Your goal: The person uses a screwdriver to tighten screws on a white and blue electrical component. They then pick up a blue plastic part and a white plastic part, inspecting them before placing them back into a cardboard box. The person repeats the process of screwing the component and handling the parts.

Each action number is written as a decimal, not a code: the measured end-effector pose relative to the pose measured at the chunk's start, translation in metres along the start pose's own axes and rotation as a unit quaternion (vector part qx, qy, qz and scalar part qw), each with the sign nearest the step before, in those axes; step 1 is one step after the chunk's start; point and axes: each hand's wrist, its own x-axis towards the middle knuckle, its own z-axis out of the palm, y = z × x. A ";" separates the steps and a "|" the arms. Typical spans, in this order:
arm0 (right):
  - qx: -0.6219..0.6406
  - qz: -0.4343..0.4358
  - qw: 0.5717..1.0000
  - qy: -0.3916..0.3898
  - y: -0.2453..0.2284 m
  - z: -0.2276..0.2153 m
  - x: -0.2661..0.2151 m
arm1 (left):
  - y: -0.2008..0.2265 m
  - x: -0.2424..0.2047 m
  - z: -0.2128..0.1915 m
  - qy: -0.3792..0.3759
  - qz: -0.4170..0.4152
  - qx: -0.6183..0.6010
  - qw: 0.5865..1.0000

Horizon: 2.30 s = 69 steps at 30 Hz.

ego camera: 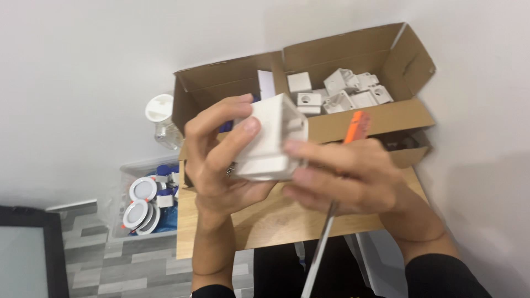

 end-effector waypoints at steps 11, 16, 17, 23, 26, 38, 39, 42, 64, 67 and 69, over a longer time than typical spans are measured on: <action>-0.054 -0.056 0.994 -0.077 -0.019 0.012 0.034 | 0.009 0.006 0.003 0.037 -0.034 0.044 0.998; -0.065 -0.078 0.992 -0.071 -0.017 0.013 0.038 | 0.014 -0.002 0.004 0.063 -0.094 0.043 0.993; -0.060 -0.083 0.992 -0.072 -0.016 0.012 0.038 | 0.012 -0.004 0.005 0.074 -0.097 0.037 0.992; -0.025 -0.083 0.995 -0.049 -0.013 0.010 0.038 | 0.010 -0.002 0.002 0.077 -0.114 0.035 0.990; -0.034 -0.086 0.996 -0.015 -0.009 0.008 0.037 | 0.012 -0.001 -0.006 0.054 -0.129 0.063 0.988; -0.080 -0.019 0.993 0.089 0.000 0.015 0.021 | 0.000 -0.015 -0.017 0.044 -0.158 -0.129 0.978; -0.087 -0.010 0.993 0.084 0.000 0.014 0.021 | 0.001 -0.016 -0.018 0.043 -0.178 -0.120 0.976; -0.040 -0.017 0.998 0.053 0.003 0.011 0.023 | 0.016 -0.013 -0.011 0.056 -0.264 -0.250 0.930; -0.075 0.047 0.996 0.020 0.013 0.020 0.023 | 0.003 0.008 -0.008 -0.086 -0.268 -0.214 0.935; -0.080 0.041 0.996 0.025 0.021 0.025 0.018 | 0.002 0.006 -0.009 -0.067 -0.205 -0.148 0.965; -0.048 0.031 0.998 0.028 0.029 0.028 0.014 | 0.005 0.005 -0.011 -0.057 -0.219 -0.172 0.959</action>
